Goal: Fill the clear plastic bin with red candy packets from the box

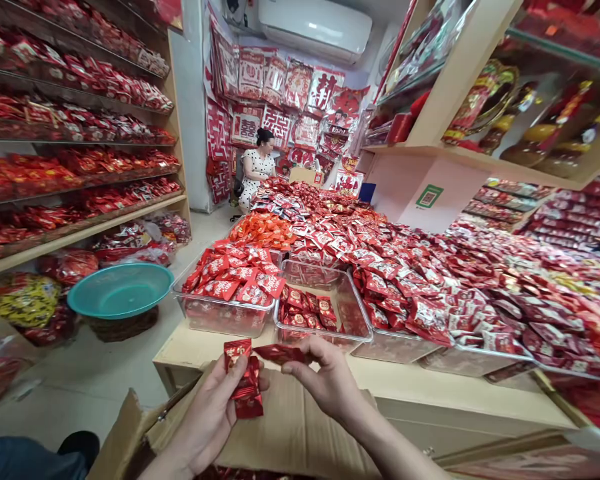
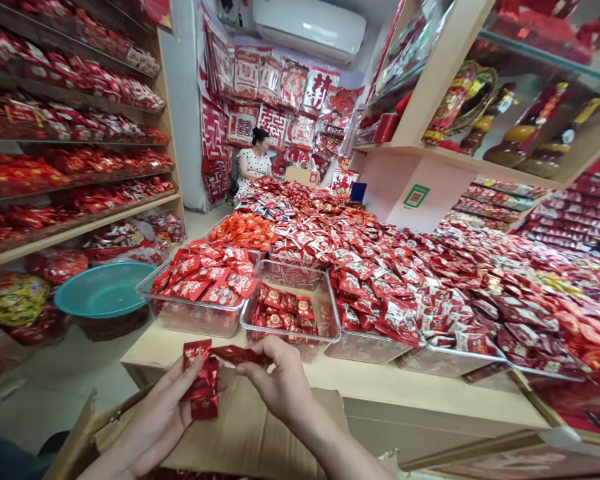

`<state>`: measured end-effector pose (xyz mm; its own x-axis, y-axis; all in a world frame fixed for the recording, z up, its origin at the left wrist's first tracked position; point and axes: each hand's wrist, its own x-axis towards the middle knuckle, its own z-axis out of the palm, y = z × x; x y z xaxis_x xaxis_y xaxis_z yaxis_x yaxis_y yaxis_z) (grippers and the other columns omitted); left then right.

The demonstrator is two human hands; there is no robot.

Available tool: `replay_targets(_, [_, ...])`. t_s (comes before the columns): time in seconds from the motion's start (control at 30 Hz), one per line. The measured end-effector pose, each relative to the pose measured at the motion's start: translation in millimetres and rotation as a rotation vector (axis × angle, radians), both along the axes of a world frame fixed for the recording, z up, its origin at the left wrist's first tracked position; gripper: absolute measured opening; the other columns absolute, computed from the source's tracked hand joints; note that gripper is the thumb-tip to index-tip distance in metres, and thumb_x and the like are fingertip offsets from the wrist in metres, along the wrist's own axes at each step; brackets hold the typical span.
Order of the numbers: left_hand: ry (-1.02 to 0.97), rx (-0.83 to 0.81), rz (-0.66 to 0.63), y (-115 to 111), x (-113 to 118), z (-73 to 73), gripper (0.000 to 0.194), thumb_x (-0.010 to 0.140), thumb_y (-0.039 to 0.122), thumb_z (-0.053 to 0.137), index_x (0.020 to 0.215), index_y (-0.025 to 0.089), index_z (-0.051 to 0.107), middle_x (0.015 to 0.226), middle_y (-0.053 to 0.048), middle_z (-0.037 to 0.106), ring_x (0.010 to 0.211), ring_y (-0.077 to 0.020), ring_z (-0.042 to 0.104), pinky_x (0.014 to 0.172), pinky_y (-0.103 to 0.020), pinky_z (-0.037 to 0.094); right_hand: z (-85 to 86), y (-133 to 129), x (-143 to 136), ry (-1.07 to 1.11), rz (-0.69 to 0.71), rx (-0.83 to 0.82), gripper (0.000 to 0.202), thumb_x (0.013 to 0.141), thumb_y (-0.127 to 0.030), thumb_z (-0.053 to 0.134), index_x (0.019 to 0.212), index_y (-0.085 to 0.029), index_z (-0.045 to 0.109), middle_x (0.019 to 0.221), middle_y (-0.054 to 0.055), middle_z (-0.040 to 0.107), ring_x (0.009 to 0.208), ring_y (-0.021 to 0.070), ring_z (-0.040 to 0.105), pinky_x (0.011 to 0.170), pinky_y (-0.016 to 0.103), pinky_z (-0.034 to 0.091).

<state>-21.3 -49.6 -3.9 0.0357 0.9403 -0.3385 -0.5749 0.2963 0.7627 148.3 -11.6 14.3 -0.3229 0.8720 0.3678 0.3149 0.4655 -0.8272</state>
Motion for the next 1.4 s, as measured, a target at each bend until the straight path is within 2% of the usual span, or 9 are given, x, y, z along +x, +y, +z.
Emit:
replay_targets(0.03, [-0.005,0.013,-0.007,0.8,-0.9,-1.1,0.028,0.071,0.03,0.065,0.096,0.021,0.057,0.082,-0.001,0.071,0.064,-0.0147,0.066,0.053,-0.023,0.052,-0.3,-0.9,1.5,-0.043,-0.014,0.126,0.007,0.078,-0.025,0.057,0.075,-0.02,0.06,0.07,0.002,0.059,0.065,0.0137,0.053,0.06,0.025,0.043])
replay_targets(0.13, [-0.063,0.049,-0.024,2.4,-1.9,-3.0,0.026,0.072,0.027,0.065,0.095,0.019,0.058,0.082,-0.003,0.071,0.066,-0.0145,0.066,0.055,-0.023,0.053,-8.7,-6.0,2.7,-0.165,0.048,0.359,0.022,0.084,-0.016,0.044,0.094,-0.023,0.062,0.087,0.007,0.059,0.079,0.0155,0.055,0.067,0.026,0.045])
replay_targets(0.33, [0.009,0.033,0.108,1.6,0.3,-3.5,0.031,0.065,0.015,0.071,0.093,0.018,0.057,0.079,-0.003,0.073,0.062,-0.0142,0.066,0.055,-0.024,0.054,-24.8,-17.0,-1.3,-0.166,0.175,0.323,0.038,0.081,-0.006,0.036,0.108,-0.025,0.056,0.102,0.008,0.054,0.093,0.0165,0.053,0.076,0.028,0.046])
replay_targets(0.47, [0.028,0.033,0.125,-0.7,1.7,-3.4,0.033,0.065,0.014,0.071,0.094,0.018,0.057,0.08,-0.002,0.073,0.065,-0.0148,0.067,0.058,-0.025,0.054,-26.0,-19.7,-3.4,0.026,0.091,0.171,0.027,0.08,-0.01,0.042,0.098,-0.023,0.056,0.101,0.007,0.056,0.095,0.0172,0.054,0.081,0.03,0.045])
replay_targets(0.67, [0.053,0.054,0.095,-0.8,0.6,-5.1,0.032,0.062,0.016,0.072,0.09,0.017,0.056,0.077,0.0,0.071,0.066,-0.0161,0.065,0.059,-0.026,0.053,-34.7,-17.6,-9.0,0.071,0.013,-0.144,0.01,0.078,-0.023,0.053,0.087,-0.018,0.054,0.075,0.003,0.058,0.063,0.0127,0.054,0.06,0.026,0.045])
replay_targets(0.83, [0.077,0.041,0.056,2.5,-1.8,-11.5,0.035,0.063,0.018,0.072,0.094,0.018,0.055,0.08,-0.001,0.071,0.069,-0.0161,0.064,0.06,-0.027,0.053,-40.4,-13.2,-12.2,0.374,0.104,-0.372,0.029,0.072,-0.027,0.062,0.096,-0.02,0.047,0.09,0.004,0.056,0.081,0.0144,0.056,0.07,0.028,0.046])
replay_targets(0.97, [0.075,0.04,0.045,1.6,-2.3,-13.3,0.03,0.066,0.018,0.07,0.092,0.019,0.054,0.077,0.0,0.07,0.068,-0.015,0.063,0.058,-0.026,0.052,-38.2,-11.9,-12.6,0.567,0.148,-0.562,0.036,0.065,-0.029,0.071,0.09,-0.02,0.047,0.082,0.001,0.056,0.077,0.0132,0.057,0.07,0.029,0.046])
replay_targets(1.17, [0.051,0.044,0.028,-0.9,-2.0,-10.4,0.031,0.066,0.017,0.07,0.093,0.019,0.055,0.079,-0.001,0.07,0.067,-0.0153,0.063,0.057,-0.027,0.053,-30.7,-13.5,-10.5,0.66,0.146,-0.68,0.034,0.06,-0.026,0.076,0.08,-0.017,0.05,0.074,-0.001,0.059,0.068,0.0103,0.056,0.063,0.025,0.045])
replay_targets(1.4, [0.05,0.035,0.029,1.9,-3.3,-14.6,0.026,0.068,0.017,0.068,0.091,0.021,0.057,0.079,0.0,0.07,0.067,-0.0153,0.063,0.06,-0.029,0.054,-39.7,-11.6,-12.3,0.698,0.076,-0.75,0.033,0.06,-0.028,0.076,0.078,-0.014,0.053,0.069,0.0,0.061,0.059,0.008,0.055,0.056,0.022,0.042])
